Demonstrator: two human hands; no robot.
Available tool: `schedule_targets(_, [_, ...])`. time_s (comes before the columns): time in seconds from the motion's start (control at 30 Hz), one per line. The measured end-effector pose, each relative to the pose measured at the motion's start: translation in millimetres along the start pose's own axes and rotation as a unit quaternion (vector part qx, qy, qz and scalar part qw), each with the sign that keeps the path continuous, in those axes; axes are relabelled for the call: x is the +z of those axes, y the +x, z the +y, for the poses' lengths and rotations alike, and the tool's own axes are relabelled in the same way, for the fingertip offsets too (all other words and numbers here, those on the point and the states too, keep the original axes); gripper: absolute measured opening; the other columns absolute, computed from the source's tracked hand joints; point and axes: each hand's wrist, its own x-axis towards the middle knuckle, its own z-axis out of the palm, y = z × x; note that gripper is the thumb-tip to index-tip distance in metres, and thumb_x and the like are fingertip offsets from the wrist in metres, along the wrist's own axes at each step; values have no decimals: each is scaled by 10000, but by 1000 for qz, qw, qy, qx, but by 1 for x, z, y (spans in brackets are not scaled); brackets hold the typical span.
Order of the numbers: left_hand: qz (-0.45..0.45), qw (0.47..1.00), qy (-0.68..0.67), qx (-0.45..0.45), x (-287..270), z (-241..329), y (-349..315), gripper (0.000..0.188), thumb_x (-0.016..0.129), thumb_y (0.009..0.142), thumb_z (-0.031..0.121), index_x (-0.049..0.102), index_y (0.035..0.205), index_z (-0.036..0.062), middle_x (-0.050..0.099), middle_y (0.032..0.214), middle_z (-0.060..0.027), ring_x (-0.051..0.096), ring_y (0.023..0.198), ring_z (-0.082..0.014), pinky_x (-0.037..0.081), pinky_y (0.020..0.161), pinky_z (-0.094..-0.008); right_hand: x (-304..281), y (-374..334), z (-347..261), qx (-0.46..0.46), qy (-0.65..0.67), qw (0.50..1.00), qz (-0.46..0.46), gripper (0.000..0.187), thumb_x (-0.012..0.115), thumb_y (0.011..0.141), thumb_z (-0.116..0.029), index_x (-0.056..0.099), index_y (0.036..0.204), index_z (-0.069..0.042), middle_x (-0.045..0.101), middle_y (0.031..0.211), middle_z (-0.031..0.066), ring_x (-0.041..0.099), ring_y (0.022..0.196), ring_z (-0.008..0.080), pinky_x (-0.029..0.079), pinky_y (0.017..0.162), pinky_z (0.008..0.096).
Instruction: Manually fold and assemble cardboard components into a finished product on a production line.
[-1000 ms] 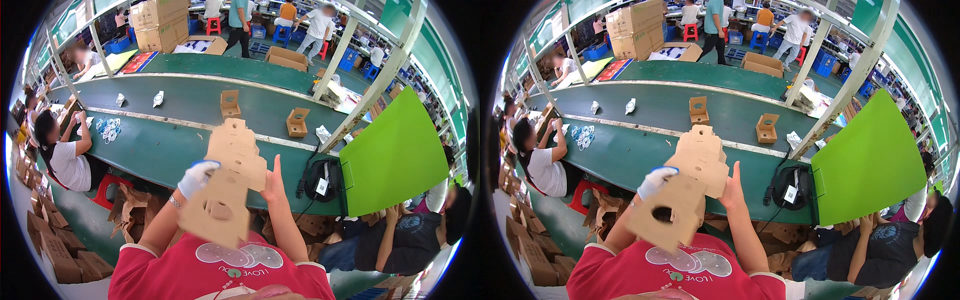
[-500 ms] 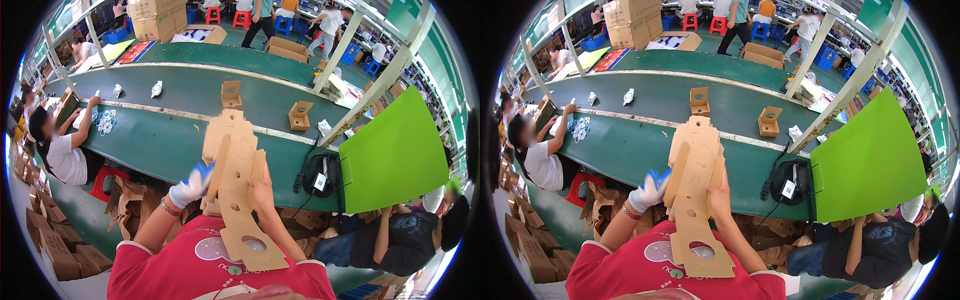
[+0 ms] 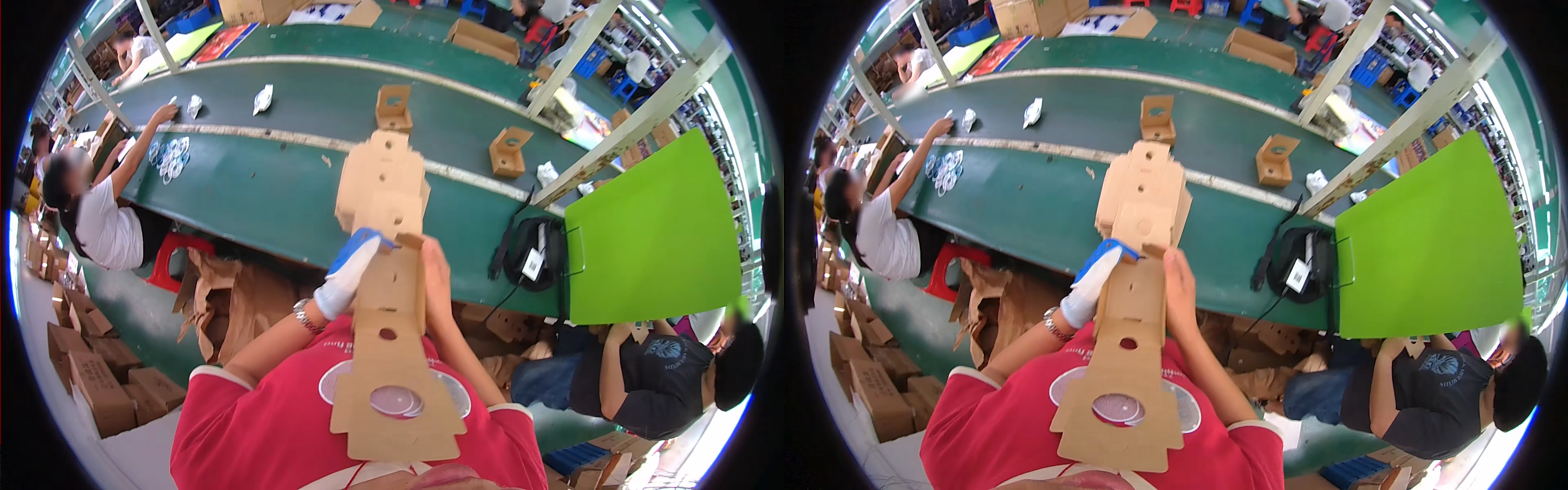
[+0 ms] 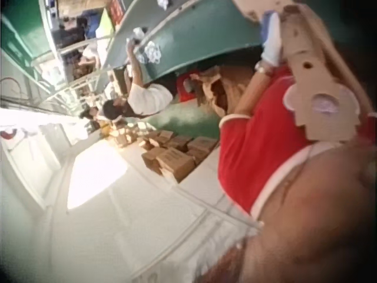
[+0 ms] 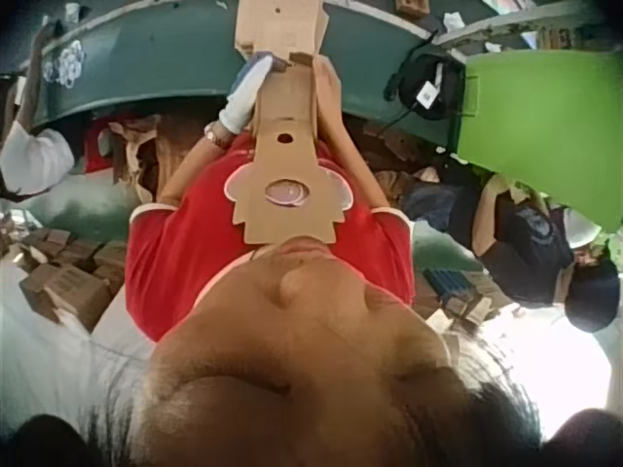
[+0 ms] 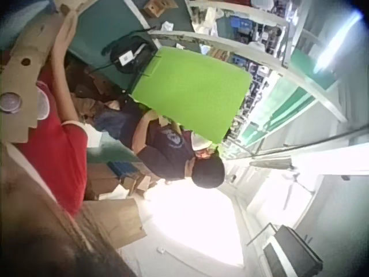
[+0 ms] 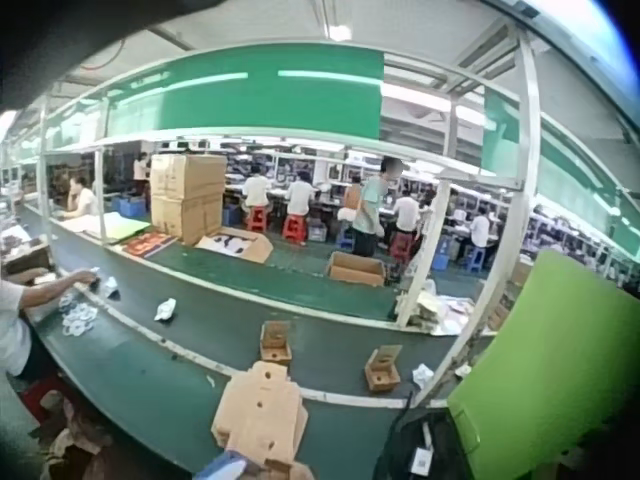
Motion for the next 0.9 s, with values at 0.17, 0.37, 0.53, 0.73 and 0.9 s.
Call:
schedule_targets(0.17, [152, 986, 35, 53, 30, 30, 22, 395, 458, 1040, 156, 459, 1407, 10, 509, 1393, -112, 451, 1303, -195, 346, 1104, -329, -4, 20, 35, -20, 88, 993, 82, 294, 519, 1028, -282, 593, 1109, -10, 573, 1074, 32, 531, 970, 109, 434, 873, 246])
schedule_targets(0.37, [110, 992, -49, -22, 19, 0, 11, 423, 506, 1012, 109, 464, 1431, 71, 489, 1440, -103, 464, 1316, -204, 373, 1079, -332, 8, 14, 33, 24, 169, 975, 146, 311, 506, 1039, -333, 582, 1084, -34, 579, 962, 12, 537, 888, 76, 462, 813, 236])
schedule_targets(0.53, [20, 974, 226, 29, 4, -3, -21, 344, 436, 1045, 220, 587, 1238, -22, 662, 1186, -131, 634, 1084, -248, 489, 904, -324, -18, 0, 56, 184, 266, 945, -34, 504, 340, 1042, -540, 577, 1015, -96, 612, 1048, 23, 552, 993, 107, 456, 886, 309])
schedule_targets(0.73, [-179, 970, 121, -110, -22, 46, 0, 338, 574, 981, 333, 667, 1133, 46, 678, 1101, -117, 637, 998, -196, 484, 904, -315, -51, 13, 16, 181, 6, 945, -272, 293, 729, 819, -42, 493, 982, -100, 614, 1143, 118, 540, 1167, 187, 436, 993, 356])
schedule_targets(0.9, [-282, 907, 297, -100, -24, 49, 26, 374, 656, 920, 315, 627, 1189, 57, 680, 1085, -131, 645, 1005, -214, 503, 893, -346, -29, 18, 11, 11, -213, 936, -279, 323, 716, 802, -38, 449, 982, -57, 634, 1071, 127, 608, 1055, 224, 475, 921, 374])
